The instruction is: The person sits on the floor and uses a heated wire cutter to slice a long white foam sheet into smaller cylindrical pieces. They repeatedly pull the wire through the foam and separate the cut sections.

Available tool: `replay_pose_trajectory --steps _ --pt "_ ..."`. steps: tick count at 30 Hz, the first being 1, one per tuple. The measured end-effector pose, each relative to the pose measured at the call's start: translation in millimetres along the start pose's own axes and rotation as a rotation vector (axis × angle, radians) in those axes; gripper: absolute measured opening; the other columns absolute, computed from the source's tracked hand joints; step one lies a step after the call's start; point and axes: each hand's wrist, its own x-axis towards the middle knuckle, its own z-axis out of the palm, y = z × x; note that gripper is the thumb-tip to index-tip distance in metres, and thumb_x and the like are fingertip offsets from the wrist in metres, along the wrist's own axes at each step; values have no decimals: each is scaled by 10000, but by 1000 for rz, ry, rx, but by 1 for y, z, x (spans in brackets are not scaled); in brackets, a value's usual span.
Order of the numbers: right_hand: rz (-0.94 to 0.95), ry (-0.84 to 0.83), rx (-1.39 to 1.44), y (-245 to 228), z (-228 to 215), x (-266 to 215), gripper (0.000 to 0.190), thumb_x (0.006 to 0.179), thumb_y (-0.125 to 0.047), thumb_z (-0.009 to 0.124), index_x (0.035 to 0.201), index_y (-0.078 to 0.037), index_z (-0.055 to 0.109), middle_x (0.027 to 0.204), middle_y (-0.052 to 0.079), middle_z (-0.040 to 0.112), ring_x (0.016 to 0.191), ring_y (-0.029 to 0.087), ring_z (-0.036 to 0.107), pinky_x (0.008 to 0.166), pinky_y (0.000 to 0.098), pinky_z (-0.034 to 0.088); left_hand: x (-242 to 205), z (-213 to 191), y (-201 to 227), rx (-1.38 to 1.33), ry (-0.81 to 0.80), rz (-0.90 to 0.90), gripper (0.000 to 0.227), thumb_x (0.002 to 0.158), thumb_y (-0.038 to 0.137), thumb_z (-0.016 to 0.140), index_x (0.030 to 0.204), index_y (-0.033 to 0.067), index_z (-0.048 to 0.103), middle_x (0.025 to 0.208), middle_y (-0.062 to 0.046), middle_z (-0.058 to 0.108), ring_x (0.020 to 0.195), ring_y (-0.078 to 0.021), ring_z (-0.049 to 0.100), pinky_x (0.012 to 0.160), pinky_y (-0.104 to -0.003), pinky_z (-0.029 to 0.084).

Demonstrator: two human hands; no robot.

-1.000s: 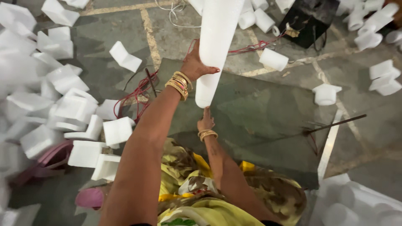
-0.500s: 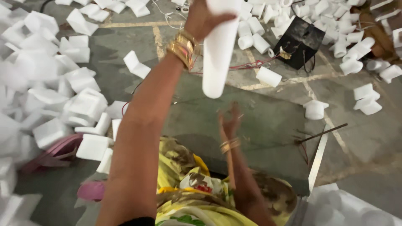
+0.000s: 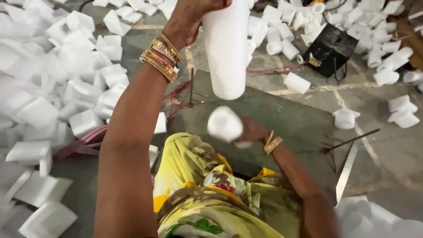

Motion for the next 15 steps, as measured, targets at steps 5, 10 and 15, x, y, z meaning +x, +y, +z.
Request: replay_pose_trajectory --steps 5,10,15 --pt "169 -38 -670 6 -74 7 759 783 -409 860 1358 -90 483 1408 138 591 1374 304 540 1244 510 385 -38 -5 4 42 -15 96 549 832 242 877 1234 1 591 1079 -97 716 976 -246 762 870 -440 704" --pt "-77 703 -401 -70 -113 -4 925 773 -404 907 1479 -68 412 1516 165 496 1439 302 463 1240 476 364 -62 0 -39 79 139 37 776 744 164 893 1371 4 463 1164 -122 688 1046 -246 753 904 -421 661" --pt "-235 657 -235 -89 29 16 1143 607 -340 969 1532 -55 362 1523 183 466 1419 335 457 1142 471 418 -111 23 -127 387 154 174 988 718 187 992 1470 -2 380 1365 -153 589 1275 -270 591 1072 -427 543"
